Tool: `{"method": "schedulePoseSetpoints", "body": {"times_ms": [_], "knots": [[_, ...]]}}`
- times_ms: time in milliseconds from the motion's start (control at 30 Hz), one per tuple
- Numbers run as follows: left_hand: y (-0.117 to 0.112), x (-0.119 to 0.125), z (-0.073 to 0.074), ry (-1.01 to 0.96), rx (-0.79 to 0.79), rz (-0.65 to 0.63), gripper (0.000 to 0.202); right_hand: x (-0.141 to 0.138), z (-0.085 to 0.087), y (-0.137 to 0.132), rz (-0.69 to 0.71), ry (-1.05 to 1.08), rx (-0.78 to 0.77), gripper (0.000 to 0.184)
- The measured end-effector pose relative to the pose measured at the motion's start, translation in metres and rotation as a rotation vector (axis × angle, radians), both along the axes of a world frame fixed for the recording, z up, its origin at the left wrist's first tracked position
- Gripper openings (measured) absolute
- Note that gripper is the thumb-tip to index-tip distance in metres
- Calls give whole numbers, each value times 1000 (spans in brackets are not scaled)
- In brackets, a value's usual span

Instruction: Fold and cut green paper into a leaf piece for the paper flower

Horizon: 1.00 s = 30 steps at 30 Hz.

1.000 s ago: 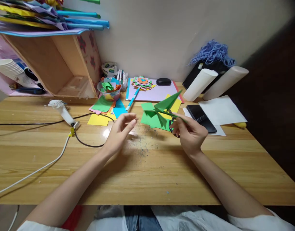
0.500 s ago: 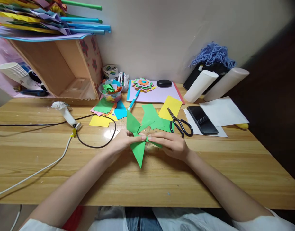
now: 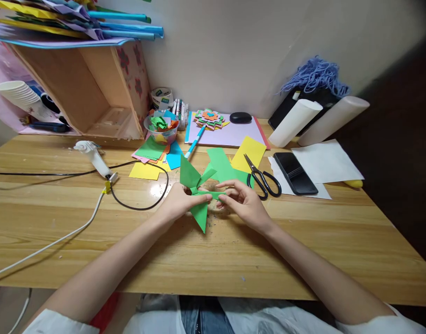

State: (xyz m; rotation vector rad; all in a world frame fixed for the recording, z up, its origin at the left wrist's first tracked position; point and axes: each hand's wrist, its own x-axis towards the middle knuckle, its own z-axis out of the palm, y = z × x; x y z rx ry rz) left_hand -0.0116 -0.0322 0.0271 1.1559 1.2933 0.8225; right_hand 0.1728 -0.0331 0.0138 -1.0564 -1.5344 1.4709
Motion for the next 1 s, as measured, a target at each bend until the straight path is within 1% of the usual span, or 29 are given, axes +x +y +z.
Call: {"method": "schedulePoseSetpoints", "body": {"times_ms": [100,167,233,267,333,367,433,500,567,633,667,733,800,900,933,967,1000], "knots": [[0,-1,-1,4,64,-38,28,2,-3,2,40,-42,33,23],[-1,-1,1,8,83,-75,30,6,-4,4,-2,-91,147,16],[-1,-1,2,-15,155,-83,36,12,-4,6,-114,-160,392,10],[-1,-1,3,-33,213,-68,40,15,-3,7,-167,-188,539,11],[0,-1,3,-70,292,-15,47,22,-2,8,-227,-197,797,21],[1,-1,2,-91,282,10,47,25,-2,8,-233,-187,886,26],[2,-1,2,-169,161,19,41,28,-1,8,-230,-178,993,33],[3,0,4,-291,-35,-35,40,28,-2,8,-210,-200,1051,34],[2,0,7,-413,-230,-128,50,27,-3,8,-174,-244,1100,32],[0,0,11,-490,-360,-202,60,25,-4,8,-143,-286,1152,31],[0,-1,12,-504,-385,-213,63,25,-5,8,-135,-306,1174,31],[-1,-2,13,-477,-349,-203,61,23,-5,9,-123,-346,1203,32],[-1,-3,11,-381,-270,-173,49,22,-6,10,-94,-392,1215,32],[1,-4,7,-234,-203,-122,34,23,-4,14,17,-465,1226,33],[2,-4,6,-207,-189,-95,32,25,-3,16,41,-496,1205,34],[3,-5,5,-187,-174,-67,31,28,-1,19,26,-538,1156,33],[4,-5,5,-168,-156,-36,29,32,1,23,-37,-600,1076,32]]}}
